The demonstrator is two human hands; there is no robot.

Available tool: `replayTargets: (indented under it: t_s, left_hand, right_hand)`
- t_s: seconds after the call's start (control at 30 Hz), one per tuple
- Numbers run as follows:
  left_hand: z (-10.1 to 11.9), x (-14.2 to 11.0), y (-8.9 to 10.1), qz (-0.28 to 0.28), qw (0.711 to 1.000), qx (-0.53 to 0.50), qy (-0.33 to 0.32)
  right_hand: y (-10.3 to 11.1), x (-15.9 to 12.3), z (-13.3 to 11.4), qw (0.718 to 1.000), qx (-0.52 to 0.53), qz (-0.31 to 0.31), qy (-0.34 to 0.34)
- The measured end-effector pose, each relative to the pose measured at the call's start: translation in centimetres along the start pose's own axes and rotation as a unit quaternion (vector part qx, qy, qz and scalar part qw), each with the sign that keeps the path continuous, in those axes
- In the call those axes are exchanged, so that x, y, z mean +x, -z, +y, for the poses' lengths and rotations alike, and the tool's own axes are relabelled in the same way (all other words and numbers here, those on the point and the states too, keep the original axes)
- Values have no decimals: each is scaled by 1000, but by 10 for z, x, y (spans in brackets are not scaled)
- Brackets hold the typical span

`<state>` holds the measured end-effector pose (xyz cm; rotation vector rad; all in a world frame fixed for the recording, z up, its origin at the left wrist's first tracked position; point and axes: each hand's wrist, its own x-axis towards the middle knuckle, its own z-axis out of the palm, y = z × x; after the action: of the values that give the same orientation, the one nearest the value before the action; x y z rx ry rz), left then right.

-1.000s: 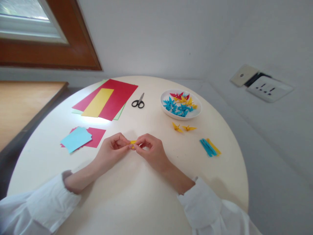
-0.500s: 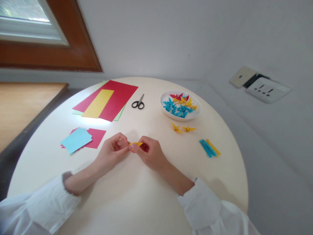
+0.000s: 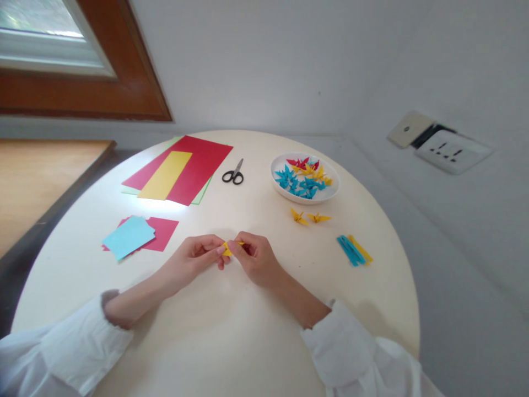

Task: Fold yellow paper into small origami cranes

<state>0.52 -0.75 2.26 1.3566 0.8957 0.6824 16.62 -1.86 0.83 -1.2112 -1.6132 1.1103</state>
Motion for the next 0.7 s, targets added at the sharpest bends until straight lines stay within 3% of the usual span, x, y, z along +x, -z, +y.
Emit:
replayTargets:
  t_s: [0.7]
  left_hand:
    - [-5, 0, 1, 24, 999, 28, 10]
  right_hand:
    - [-1, 0, -1, 1000, -15, -1, 1]
